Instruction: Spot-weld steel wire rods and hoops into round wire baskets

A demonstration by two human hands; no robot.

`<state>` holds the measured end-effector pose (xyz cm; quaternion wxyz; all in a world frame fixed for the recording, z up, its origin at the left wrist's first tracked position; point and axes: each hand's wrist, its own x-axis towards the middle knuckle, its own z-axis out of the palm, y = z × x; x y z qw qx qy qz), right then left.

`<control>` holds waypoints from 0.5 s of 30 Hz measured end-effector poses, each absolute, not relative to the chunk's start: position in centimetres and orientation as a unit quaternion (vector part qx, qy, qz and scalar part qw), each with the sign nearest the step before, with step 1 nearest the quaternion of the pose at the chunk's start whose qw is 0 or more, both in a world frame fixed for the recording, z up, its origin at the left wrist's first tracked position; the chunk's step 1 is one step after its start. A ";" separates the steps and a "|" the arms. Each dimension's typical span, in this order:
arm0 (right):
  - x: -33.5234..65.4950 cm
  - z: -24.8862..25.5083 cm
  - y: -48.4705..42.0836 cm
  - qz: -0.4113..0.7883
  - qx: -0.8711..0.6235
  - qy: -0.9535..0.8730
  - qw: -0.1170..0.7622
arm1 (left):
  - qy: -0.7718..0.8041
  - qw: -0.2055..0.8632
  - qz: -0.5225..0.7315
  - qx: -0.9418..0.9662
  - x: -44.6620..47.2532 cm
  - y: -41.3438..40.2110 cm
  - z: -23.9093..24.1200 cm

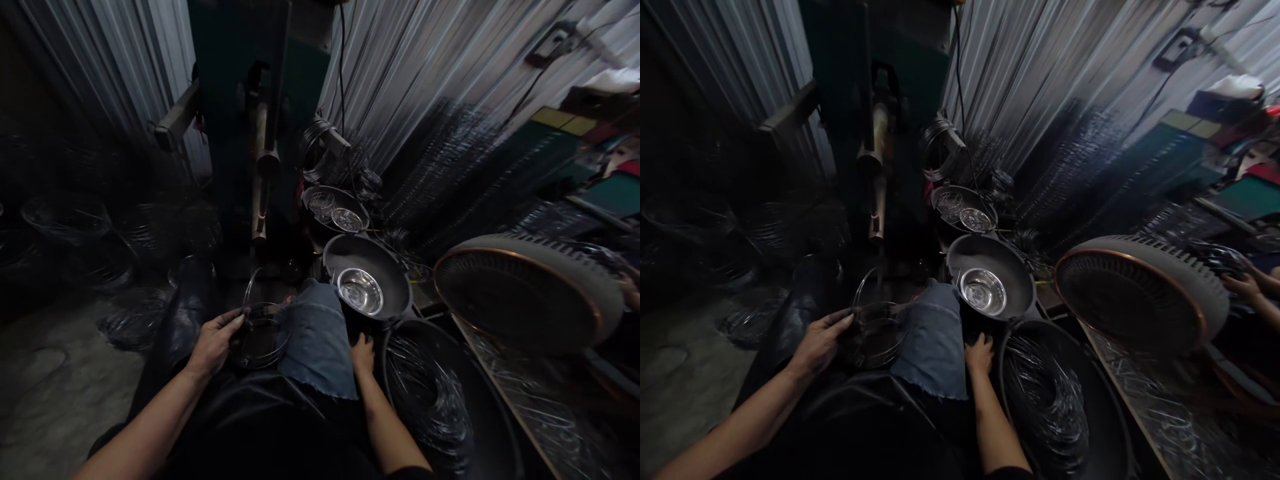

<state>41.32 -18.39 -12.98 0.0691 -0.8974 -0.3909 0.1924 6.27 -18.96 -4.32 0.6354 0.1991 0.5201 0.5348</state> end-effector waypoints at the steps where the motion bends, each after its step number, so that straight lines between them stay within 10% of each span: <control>1: 41.4 -13.5 -18.6 0.191 -0.899 -0.389 0.061 | 0.518 0.638 0.535 0.194 6.2 -18.9 -4.3; 15: 43.5 -13.6 -15.9 0.203 -0.930 -0.282 0.118 | 0.495 0.697 0.492 0.160 6.5 -16.2 -4.7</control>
